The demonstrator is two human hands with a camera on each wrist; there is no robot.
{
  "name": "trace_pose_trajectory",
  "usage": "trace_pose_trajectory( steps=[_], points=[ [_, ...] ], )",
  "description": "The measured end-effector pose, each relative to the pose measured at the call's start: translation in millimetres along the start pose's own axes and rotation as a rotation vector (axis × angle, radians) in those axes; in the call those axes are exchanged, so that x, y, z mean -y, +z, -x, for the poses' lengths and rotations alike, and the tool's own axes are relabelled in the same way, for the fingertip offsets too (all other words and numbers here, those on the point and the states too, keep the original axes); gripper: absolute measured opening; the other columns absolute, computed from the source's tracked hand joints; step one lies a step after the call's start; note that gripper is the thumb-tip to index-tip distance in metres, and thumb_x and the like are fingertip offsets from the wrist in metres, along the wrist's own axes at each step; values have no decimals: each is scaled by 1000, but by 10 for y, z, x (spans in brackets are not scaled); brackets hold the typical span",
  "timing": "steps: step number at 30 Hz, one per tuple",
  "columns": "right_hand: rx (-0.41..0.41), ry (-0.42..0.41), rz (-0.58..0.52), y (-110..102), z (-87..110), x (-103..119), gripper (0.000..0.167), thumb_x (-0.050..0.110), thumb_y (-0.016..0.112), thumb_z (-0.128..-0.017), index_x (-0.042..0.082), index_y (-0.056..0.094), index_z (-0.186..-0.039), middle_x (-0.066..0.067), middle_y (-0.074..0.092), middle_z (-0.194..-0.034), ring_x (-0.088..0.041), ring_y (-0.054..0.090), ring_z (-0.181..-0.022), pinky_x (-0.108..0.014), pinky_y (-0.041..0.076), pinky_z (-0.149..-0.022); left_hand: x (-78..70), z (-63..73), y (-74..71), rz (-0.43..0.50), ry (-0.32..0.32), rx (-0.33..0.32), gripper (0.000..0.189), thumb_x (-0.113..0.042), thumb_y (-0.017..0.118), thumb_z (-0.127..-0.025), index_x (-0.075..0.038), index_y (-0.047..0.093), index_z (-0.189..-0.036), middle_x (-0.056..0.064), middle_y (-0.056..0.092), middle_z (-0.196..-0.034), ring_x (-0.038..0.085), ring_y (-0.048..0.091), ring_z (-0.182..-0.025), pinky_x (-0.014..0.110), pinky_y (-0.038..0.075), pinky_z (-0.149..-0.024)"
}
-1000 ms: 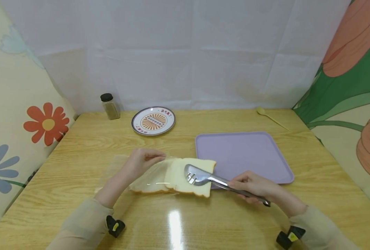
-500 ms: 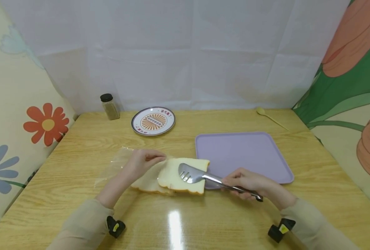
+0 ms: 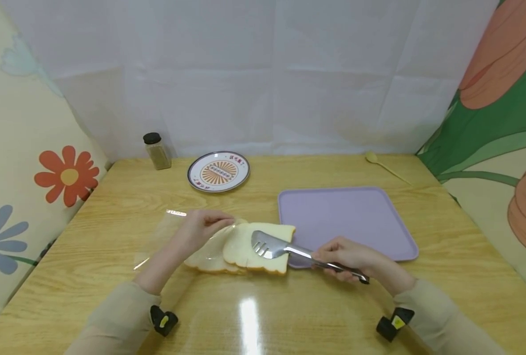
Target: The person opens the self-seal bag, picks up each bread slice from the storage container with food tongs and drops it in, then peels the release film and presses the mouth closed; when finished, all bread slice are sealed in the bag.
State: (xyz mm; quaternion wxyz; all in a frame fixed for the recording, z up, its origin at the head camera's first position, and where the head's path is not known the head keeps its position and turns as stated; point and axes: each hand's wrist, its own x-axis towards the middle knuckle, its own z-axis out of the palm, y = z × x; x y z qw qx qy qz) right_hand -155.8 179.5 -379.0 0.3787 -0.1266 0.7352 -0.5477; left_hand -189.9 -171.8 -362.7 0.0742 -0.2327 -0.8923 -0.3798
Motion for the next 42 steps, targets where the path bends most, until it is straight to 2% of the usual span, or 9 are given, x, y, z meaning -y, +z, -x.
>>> trace_pose_trajectory(
  steps=[10, 18, 25, 30, 34, 37, 42],
  points=[
    [3, 25, -52, 1, -59, -1, 43, 32, 55, -94, -10, 60, -105, 4, 51, -57, -1, 35, -36, -15, 31, -32, 10, 19, -4, -3, 21, 31, 13, -8, 67, -86, -2, 73, -95, 14, 73, -93, 26, 70, -88, 32, 59, -76],
    [12, 10, -18, 5, -91, 18, 45, 33, 56, -94, -11, 58, -101, 4, 51, -56, -2, 35, -36, -15, 31, -32, -13, 22, -19, -41, -15, 2, 15, -11, 65, -88, -2, 73, -96, 15, 73, -95, 28, 70, -89, 36, 58, -77],
    [-13, -13, 81, 29, -102, 27, 46, 32, 57, -94, -14, 56, -89, 3, 50, -54, -3, 34, -35, -17, 31, -32, -50, 14, -42, -35, 5, -39, 13, -8, 65, -87, 0, 73, -94, 16, 72, -93, 28, 70, -86, 35, 59, -75],
    [-10, -5, 24, 30, -106, 42, 44, 32, 56, -94, -12, 58, -94, 4, 50, -55, -3, 35, -36, -16, 30, -32, -55, 1, -25, -39, 1, -27, 13, -9, 67, -86, -2, 74, -94, 15, 73, -93, 27, 70, -87, 35, 59, -75],
    [12, 2, -40, 23, -111, 38, 40, 32, 55, -94, -7, 61, -100, 4, 50, -56, -2, 35, -36, -15, 31, -32, -59, 13, -15, -38, -6, 14, 13, -10, 68, -85, -4, 74, -95, 12, 73, -93, 25, 71, -88, 33, 59, -76],
    [24, 8, -69, 20, -122, 36, 38, 31, 54, -94, -6, 61, -99, 4, 49, -57, -1, 35, -35, -15, 31, -31, -48, 24, -6, -23, 11, 35, 12, -9, 69, -84, -4, 75, -93, 12, 74, -91, 25, 71, -86, 30, 59, -74],
    [37, 9, -77, 5, -137, 44, 38, 31, 54, -95, -6, 61, -100, 5, 49, -56, -1, 34, -35, -14, 29, -30, -52, 34, 2, 2, 37, 11, 9, -5, 70, -82, -3, 75, -89, 13, 74, -88, 25, 71, -82, 25, 59, -70]
  ],
)
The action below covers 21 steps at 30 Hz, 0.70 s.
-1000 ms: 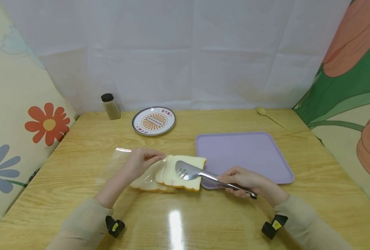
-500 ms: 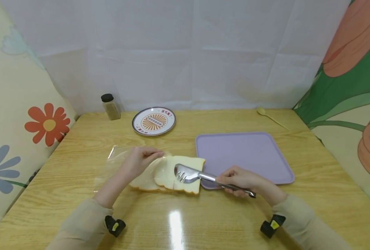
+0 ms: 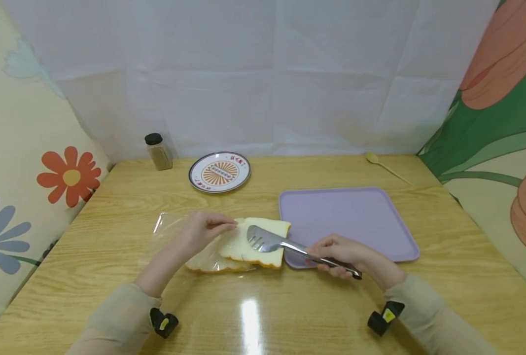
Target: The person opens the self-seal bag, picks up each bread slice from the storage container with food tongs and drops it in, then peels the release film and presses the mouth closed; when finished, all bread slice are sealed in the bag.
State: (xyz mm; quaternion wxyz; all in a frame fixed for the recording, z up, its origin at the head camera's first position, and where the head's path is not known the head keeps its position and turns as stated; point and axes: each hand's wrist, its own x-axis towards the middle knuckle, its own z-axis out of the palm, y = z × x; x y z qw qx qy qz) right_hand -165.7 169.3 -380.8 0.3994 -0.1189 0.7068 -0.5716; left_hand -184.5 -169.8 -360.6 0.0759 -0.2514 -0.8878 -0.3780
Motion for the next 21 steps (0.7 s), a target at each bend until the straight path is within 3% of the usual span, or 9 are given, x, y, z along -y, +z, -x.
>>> trace_pose_trajectory(
  steps=[6, 13, 21],
  points=[
    [8, 1, 19, -3, -17, 27, 37, 30, 55, -94, -6, 62, -103, 4, 50, -56, -2, 34, -36, -15, 29, -31, -27, 0, 37, -19, 1, -16, 7, -4, 70, -81, -3, 74, -87, 12, 74, -85, 23, 71, -78, 21, 58, -68],
    [22, -11, 55, 20, -62, 81, 33, 28, 55, -95, -5, 61, -95, 4, 49, -55, -2, 33, -35, -16, 28, -31, -62, -7, 31, -82, -13, -88, 7, -8, 71, -82, -3, 75, -86, 12, 74, -84, 23, 71, -75, 24, 58, -64],
    [-24, -7, 168, 66, -81, 105, 38, 33, 56, -94, -5, 63, -92, 3, 49, -52, -4, 33, -34, -18, 28, -31, -80, -10, -3, -48, -15, -116, 6, -6, 70, -82, -2, 74, -85, 13, 73, -83, 22, 70, -72, 18, 55, -61]
  ],
)
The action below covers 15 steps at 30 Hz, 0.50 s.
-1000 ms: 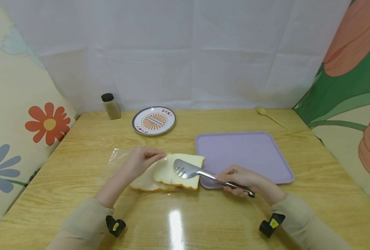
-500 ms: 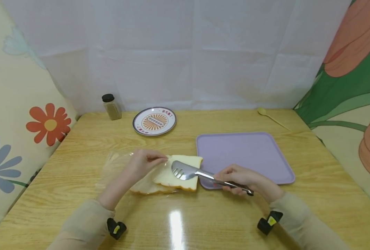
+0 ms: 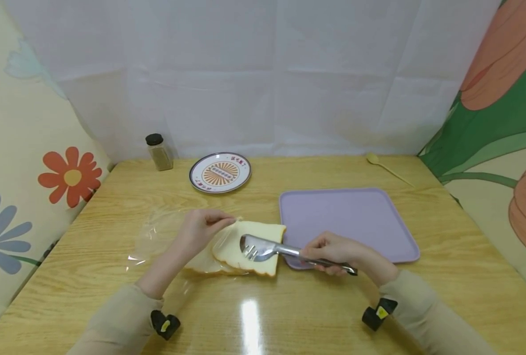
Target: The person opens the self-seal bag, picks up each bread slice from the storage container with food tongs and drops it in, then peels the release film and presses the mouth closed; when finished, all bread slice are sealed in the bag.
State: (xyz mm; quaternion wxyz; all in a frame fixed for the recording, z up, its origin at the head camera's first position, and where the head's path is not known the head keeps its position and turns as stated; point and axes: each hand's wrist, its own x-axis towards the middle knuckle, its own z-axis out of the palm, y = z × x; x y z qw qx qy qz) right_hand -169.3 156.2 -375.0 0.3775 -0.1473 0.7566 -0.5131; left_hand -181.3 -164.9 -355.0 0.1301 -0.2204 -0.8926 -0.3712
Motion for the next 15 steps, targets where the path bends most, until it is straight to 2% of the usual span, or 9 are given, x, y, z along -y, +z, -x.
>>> trace_pose_trajectory(
  steps=[4, 9, 15],
  points=[
    [7, -12, -7, -7, 5, 2, 38, 31, 56, -94, -6, 63, -93, 3, 49, -53, -3, 33, -34, -18, 28, -31, 28, 16, -33, 6, -6, 47, 7, -6, 71, -81, -2, 74, -87, 13, 73, -85, 23, 70, -76, 20, 57, -65],
    [56, -41, -38, -53, 34, -13, 41, 28, 54, -95, -13, 57, -93, 4, 48, -54, -2, 33, -34, -17, 28, -31, 104, 21, -85, 5, 9, 154, 11, -6, 72, -80, -2, 73, -91, 12, 73, -89, 23, 71, -81, 23, 59, -71],
    [79, -46, -26, -65, 79, -50, 47, 28, 54, -96, -19, 50, -91, 4, 49, -53, -2, 33, -34, -17, 29, -31, 157, 24, -88, 45, 49, 281, 28, -9, 72, -81, 2, 67, -106, 16, 71, -103, 26, 70, -92, 28, 58, -80]
  ],
)
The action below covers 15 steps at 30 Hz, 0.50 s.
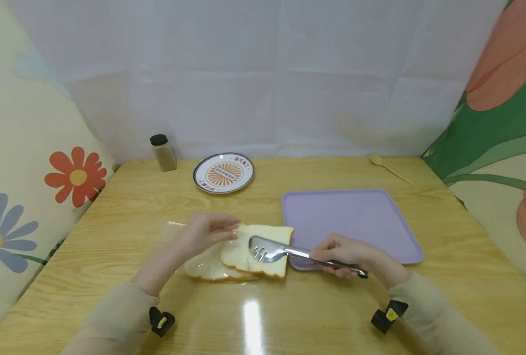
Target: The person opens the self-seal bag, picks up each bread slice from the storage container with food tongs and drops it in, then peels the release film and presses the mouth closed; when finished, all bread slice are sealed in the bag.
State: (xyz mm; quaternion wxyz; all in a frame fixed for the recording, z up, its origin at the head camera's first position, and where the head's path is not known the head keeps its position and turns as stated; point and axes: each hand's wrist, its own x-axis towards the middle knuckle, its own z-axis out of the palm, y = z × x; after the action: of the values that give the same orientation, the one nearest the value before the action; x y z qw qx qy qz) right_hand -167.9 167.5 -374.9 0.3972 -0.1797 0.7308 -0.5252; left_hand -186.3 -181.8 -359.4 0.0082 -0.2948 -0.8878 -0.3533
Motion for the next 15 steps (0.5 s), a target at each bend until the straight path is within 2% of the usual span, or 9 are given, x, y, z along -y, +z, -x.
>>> trace_pose_trajectory(
  steps=[4, 9, 12, 15],
  points=[
    [-1, 13, -12, 6, 22, -29, 46, 28, 54, -96, -19, 51, -93, 5, 49, -53, -1, 33, -34, -16, 28, -31, -33, -38, 19, -11, 59, 35, 19, -11, 72, -81, -3, 68, -98, 10, 72, -97, 21, 70, -89, 31, 57, -83],
    [2, 17, -5, 6, 22, -39, 46, 29, 54, -95, -17, 52, -94, 6, 48, -53, -1, 33, -34, -16, 28, -31, -92, -70, 0, -78, 149, 37, 3, -11, 72, -82, -11, 69, -82, 0, 73, -81, 9, 68, -75, 23, 58, -72],
    [22, 9, -4, -42, 47, -30, 43, 28, 54, -96, -15, 56, -97, 6, 49, -54, -1, 33, -34, -16, 28, -31, -140, -78, -10, -129, 226, 15, 4, -12, 71, -83, -13, 70, -79, -3, 72, -76, 5, 66, -69, 20, 56, -66],
    [39, -9, -3, -112, 89, -16, 41, 27, 52, -97, -13, 58, -100, 5, 49, -55, -1, 32, -35, -16, 28, -32, -176, -86, -4, -162, 285, -29, 2, -10, 71, -82, -11, 72, -81, -1, 73, -77, 7, 67, -69, 20, 56, -65]
  ],
)
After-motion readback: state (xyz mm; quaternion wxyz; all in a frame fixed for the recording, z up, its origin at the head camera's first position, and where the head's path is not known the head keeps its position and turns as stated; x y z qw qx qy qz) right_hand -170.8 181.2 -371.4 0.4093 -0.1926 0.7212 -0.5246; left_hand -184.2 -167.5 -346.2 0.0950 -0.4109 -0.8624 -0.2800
